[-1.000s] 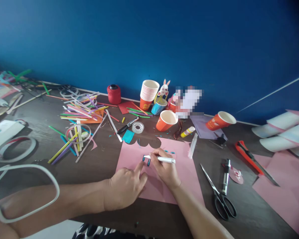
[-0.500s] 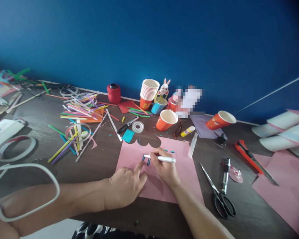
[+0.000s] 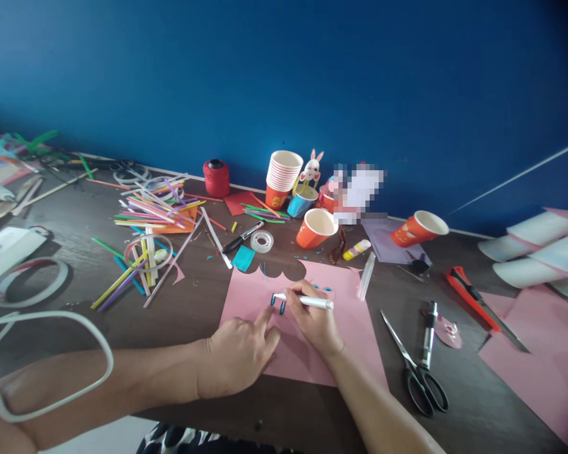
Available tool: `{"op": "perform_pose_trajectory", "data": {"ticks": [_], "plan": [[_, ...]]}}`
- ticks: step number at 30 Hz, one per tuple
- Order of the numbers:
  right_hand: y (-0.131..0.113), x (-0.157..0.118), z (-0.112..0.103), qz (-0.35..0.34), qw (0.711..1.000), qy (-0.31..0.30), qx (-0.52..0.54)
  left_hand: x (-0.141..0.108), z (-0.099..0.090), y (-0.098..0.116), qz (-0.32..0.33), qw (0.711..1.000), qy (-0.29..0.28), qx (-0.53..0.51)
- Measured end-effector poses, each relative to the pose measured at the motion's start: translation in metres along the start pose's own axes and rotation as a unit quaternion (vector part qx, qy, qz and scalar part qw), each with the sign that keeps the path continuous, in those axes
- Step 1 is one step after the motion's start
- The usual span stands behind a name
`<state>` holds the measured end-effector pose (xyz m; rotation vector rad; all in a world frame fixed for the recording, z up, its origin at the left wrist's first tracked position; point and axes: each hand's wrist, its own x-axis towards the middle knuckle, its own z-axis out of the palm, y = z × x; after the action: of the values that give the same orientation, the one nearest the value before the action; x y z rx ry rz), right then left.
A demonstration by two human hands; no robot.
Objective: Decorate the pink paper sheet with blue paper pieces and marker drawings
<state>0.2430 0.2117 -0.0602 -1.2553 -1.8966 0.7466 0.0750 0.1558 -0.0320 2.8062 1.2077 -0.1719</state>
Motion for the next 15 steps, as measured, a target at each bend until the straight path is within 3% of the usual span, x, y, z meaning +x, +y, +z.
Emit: {"op": "perform_pose_trajectory", "data": {"ticks": [15], "plan": [[0.0003,0.0,0.0007,-0.004,1.0,0.001,0.016,-0.0006,0.0003,-0.0004,0.004,1.0,0.011,0.015]]}}
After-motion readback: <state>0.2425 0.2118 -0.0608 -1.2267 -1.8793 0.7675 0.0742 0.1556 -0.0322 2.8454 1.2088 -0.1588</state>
